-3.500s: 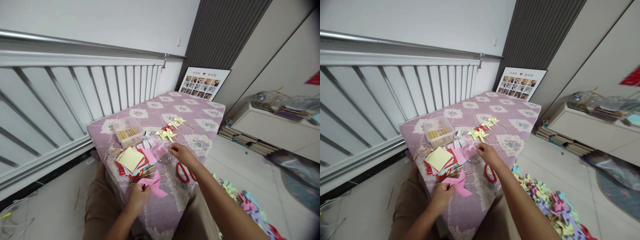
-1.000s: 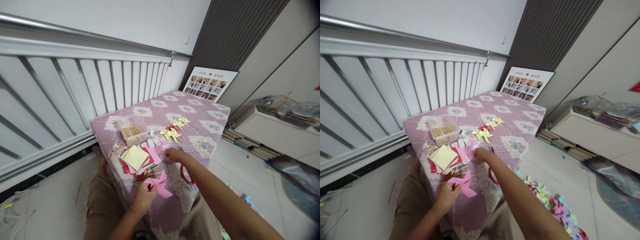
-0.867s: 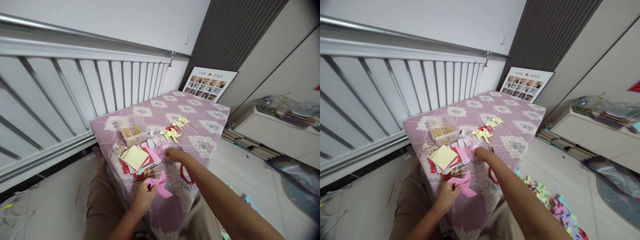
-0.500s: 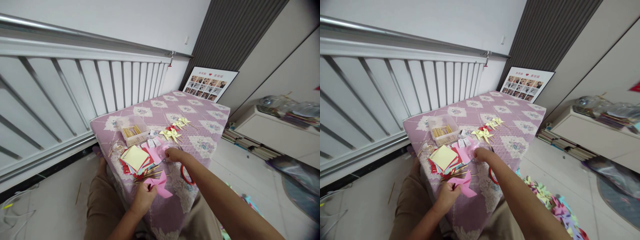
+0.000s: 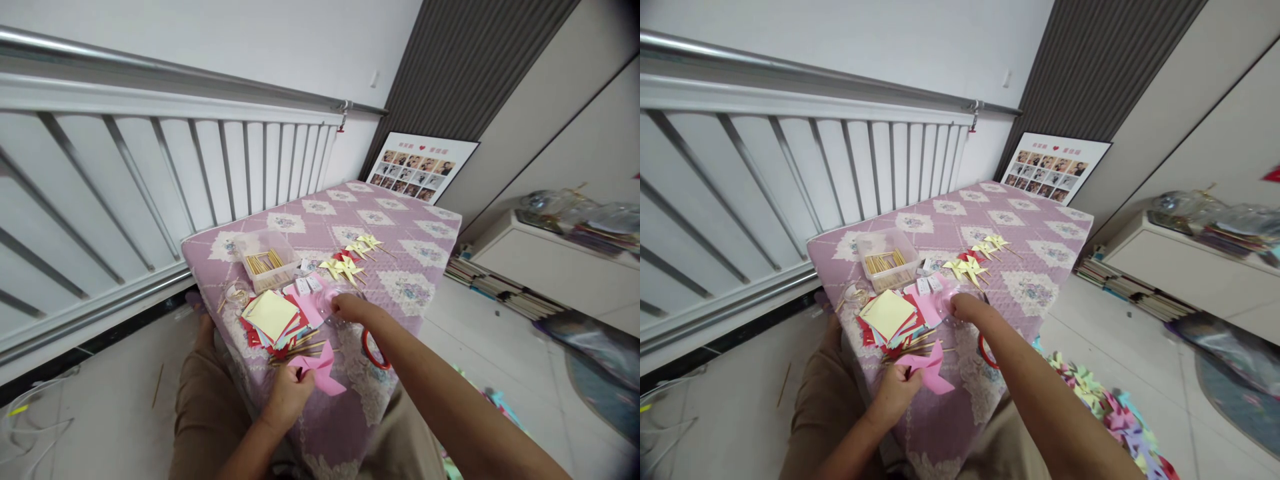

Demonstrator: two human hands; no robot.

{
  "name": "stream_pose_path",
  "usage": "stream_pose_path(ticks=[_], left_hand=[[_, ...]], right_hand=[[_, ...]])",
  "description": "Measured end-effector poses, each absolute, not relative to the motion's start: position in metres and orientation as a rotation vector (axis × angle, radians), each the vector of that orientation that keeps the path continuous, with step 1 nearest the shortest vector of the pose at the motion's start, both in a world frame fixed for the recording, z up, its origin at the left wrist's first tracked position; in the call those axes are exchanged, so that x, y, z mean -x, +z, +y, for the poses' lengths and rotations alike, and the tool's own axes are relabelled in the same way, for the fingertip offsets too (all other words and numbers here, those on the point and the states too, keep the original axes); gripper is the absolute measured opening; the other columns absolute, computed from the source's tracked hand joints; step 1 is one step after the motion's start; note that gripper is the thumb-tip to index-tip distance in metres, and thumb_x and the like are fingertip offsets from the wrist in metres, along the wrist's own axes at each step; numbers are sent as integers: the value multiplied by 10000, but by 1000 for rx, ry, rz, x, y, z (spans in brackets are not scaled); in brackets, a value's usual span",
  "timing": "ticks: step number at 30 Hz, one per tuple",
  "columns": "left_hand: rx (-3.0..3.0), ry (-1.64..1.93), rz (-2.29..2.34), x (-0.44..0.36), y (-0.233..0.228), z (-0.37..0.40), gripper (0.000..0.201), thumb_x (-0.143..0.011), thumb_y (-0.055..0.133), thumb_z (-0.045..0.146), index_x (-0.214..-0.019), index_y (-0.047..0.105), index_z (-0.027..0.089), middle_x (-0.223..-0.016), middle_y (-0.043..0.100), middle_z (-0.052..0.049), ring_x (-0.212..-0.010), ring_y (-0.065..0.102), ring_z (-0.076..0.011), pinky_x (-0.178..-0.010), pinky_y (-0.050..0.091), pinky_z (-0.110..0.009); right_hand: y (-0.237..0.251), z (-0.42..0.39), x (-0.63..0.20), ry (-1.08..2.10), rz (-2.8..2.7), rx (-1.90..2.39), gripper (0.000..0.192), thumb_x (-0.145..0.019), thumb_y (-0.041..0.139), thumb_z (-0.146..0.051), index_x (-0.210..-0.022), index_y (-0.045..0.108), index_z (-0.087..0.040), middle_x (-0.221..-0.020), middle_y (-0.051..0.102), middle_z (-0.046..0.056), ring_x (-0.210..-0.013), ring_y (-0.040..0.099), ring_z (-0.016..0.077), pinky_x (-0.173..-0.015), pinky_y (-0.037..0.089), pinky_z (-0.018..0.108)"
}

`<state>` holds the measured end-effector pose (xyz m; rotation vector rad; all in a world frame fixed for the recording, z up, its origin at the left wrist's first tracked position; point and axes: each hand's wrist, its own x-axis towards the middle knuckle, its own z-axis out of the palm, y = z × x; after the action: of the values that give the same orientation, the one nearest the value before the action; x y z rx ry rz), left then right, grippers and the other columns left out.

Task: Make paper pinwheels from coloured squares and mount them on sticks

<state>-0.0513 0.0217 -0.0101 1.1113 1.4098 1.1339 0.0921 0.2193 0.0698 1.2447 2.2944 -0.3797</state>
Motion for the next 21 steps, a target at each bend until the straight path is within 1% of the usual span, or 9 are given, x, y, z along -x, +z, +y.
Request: stream_pose_path(ticks=[4, 7, 10, 16, 21], left_hand=[[-1115, 1131, 1406, 52, -9, 22, 193, -739, 509, 195, -788, 685, 133, -679, 635, -1, -620, 500, -137, -601, 391, -229], [-1115, 1100, 1435, 52, -10, 22, 174, -738, 510, 208, -734, 671, 140, -662, 620, 3, -597, 483, -132, -585, 381, -230], [-1112, 1104, 1435, 52, -11, 22, 161, -736, 519, 221, -710, 662, 153, -684, 628, 1, -620, 499, -138, -608, 394, -233], [-1110, 1095, 1432, 52, -14, 22, 184, -741, 514, 226, -745, 679, 145, -626, 577, 21, -588, 454, -126, -574, 365, -229], [-1121, 1110, 1431, 53, -20, 23, 182, -742, 521, 210, -760, 686, 137, -643, 596, 13, -587, 456, -125, -567, 362, -228]], right_hand=[[71, 219, -92, -365, 2296, -1259, 249, -928, 600, -316, -1119, 626, -158, -1154, 648, 67, -990, 644, 218, -843, 546, 415], [72, 218, -92, -347, 2283, -1264, 257, -928, 599, -319, -1128, 622, -160, -1163, 644, 69, -996, 642, 220, -846, 544, 418], [74, 218, -92, -339, 2256, -1261, 262, -926, 602, -320, -1133, 620, -161, -1167, 642, 68, -998, 641, 222, -849, 543, 422], [68, 220, -94, -363, 2222, -1271, 273, -928, 598, -322, -1152, 613, -166, -1182, 633, 65, -995, 640, 228, -839, 550, 417], [63, 219, -94, -384, 2324, -1311, 302, -931, 594, -327, -1193, 593, -177, -1223, 611, 75, -1018, 631, 235, -850, 547, 421]])
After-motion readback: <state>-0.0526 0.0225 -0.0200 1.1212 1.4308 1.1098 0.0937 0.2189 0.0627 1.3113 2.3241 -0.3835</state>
